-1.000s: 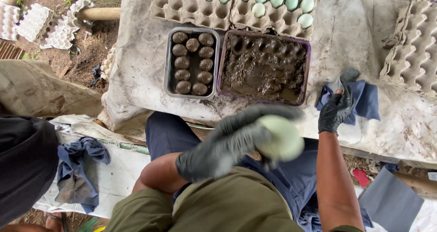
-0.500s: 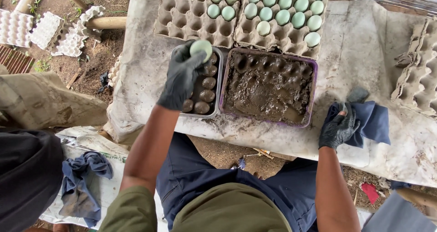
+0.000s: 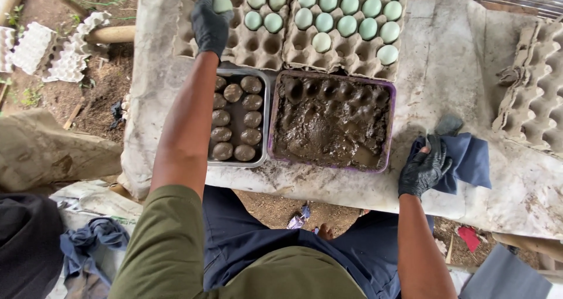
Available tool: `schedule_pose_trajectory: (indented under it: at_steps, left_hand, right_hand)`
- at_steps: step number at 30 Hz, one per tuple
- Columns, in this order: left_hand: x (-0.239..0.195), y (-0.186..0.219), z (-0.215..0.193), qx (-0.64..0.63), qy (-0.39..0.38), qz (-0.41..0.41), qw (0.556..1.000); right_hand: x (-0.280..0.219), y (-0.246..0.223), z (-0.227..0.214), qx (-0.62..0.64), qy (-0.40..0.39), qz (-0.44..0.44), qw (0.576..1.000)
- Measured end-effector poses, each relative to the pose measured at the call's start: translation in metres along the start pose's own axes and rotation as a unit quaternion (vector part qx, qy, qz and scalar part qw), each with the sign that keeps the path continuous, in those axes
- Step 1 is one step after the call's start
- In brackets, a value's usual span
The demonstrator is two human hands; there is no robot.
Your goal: The person picks up light green eggs from a cardboard tray, rolls them in a dark mud mixture within a plastic container, and places them into a metal tray. The person repeats this process for multiple eggs.
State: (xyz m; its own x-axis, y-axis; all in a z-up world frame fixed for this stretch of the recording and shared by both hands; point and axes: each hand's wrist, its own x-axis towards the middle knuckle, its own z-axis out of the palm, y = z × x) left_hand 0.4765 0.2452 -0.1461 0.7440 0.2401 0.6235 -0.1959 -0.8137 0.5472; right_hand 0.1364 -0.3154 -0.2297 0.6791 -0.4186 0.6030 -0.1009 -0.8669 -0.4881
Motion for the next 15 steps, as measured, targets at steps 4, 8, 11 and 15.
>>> schedule_pose_trajectory:
  at_steps: [4,8,11,15]
  left_hand:
    - [0.016,-0.025,0.027,0.013,-0.032,-0.046,0.998]
    - [0.026,-0.027,0.031,0.033,-0.058,-0.030,0.997]
    - [0.030,-0.024,0.031,0.061,-0.088,-0.008,0.994]
    - [0.033,-0.016,0.032,0.111,-0.101,-0.002,0.989]
  right_hand:
    - [0.006,-0.008,-0.004,-0.012,-0.007,-0.013,1.000]
    - [0.006,-0.011,-0.005,-0.011,-0.020,-0.012,1.000]
    - [0.007,-0.016,-0.007,-0.006,-0.029,-0.010,1.000]
    - [0.012,-0.024,-0.011,-0.031,-0.023,-0.047,0.998]
